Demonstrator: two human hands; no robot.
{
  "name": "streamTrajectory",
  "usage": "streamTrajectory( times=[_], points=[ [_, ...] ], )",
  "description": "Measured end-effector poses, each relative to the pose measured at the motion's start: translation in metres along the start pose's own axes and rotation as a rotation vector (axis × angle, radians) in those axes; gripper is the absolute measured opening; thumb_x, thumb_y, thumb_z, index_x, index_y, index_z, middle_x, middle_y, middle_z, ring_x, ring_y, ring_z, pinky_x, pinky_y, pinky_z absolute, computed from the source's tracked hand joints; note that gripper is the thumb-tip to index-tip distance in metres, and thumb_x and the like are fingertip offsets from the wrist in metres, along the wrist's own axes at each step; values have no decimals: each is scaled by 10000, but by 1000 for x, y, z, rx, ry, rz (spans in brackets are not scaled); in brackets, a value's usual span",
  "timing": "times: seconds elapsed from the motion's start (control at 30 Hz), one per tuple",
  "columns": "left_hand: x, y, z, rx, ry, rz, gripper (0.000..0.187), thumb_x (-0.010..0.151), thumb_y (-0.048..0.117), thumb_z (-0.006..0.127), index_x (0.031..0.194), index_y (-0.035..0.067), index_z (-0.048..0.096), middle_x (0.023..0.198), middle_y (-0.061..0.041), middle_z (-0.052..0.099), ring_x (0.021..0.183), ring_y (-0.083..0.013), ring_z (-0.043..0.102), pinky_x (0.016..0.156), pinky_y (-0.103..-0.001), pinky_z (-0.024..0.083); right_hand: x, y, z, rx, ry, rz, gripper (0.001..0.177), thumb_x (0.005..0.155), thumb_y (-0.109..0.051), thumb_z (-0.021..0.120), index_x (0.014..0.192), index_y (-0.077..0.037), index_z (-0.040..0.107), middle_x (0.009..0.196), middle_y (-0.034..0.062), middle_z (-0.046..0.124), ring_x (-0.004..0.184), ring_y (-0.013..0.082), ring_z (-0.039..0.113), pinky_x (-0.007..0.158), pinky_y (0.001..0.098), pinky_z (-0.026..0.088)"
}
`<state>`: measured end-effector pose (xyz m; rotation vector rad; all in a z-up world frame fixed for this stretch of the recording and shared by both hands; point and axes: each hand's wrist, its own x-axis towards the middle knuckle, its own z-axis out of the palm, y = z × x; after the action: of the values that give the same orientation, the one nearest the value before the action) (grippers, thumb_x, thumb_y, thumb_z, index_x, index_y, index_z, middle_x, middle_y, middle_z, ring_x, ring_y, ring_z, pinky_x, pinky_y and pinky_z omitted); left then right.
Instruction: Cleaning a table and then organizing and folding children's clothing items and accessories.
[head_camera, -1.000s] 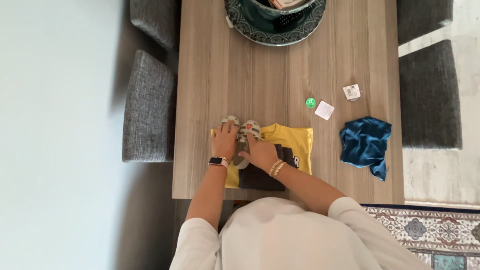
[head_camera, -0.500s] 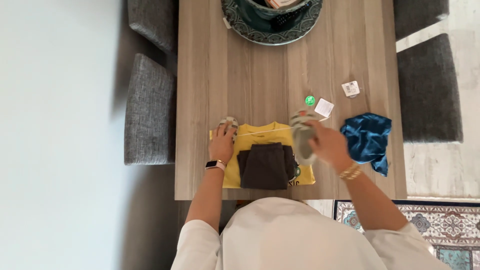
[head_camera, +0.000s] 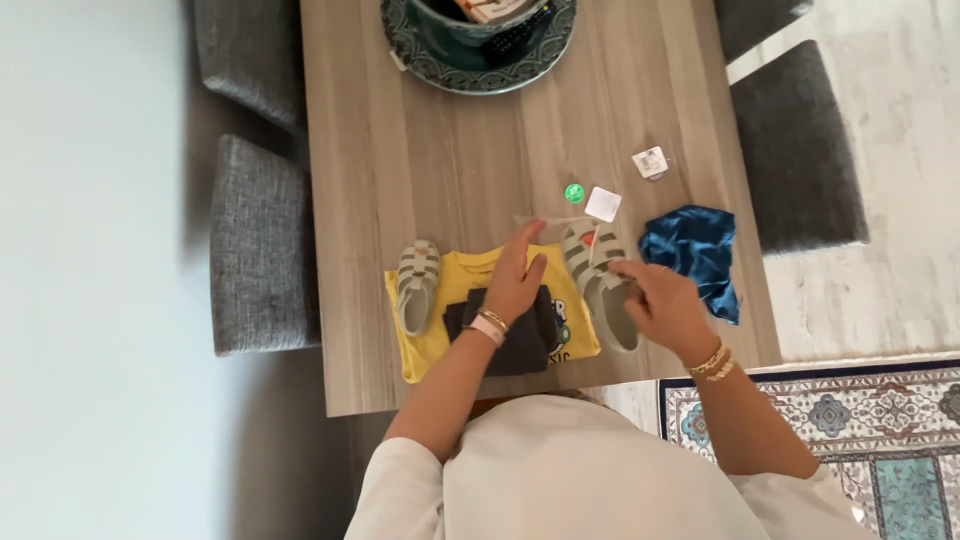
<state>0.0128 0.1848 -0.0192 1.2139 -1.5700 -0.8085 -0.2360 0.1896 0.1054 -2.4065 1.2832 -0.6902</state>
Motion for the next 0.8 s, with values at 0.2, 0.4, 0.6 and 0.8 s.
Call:
streamTrajectory(
  times=[0.2, 0.4, 0.6, 0.8],
  points=[
    [8, 76, 0, -71, 66, 31, 427, 1001, 145, 585, 1398, 3, 524, 1371, -204, 600, 1290, -393, 568, 1091, -427, 448, -13, -5, -2, 49, 52, 4, 401, 802, -4, 672, 1186, -119, 676, 847, 85, 678, 708, 257, 641, 637, 357, 524],
    [9, 127, 0, 160, 13, -213, 181, 949, 265, 760, 941, 92, 706, 928, -78, 673, 826, -279, 685, 673, -387, 523, -19, -7, -5, -2, 130, -79, 361, 764, 5, 689, 1112, -88, 682, 857, 53, 695, 700, 249, 634, 634, 367, 515],
    [9, 161, -11, 184, 125, 210, 137, 894, 152, 748, 989, 98, 666, 962, -67, 651, 884, -297, 660, 715, -378, 541, -29, 8, -1, -105, 172, -80, 198, 669, -80, 786, 796, -143, 649, 732, 11, 633, 687, 244, 624, 653, 373, 508],
    [10, 174, -5, 214, 19, 272, 115, 914, 149, 735, 1023, 140, 701, 968, -32, 681, 861, -271, 690, 689, -363, 558, -30, 7, -9, -167, 211, -239, 214, 650, -83, 776, 732, -154, 591, 848, 0, 691, 695, 217, 613, 664, 352, 503]
  ],
)
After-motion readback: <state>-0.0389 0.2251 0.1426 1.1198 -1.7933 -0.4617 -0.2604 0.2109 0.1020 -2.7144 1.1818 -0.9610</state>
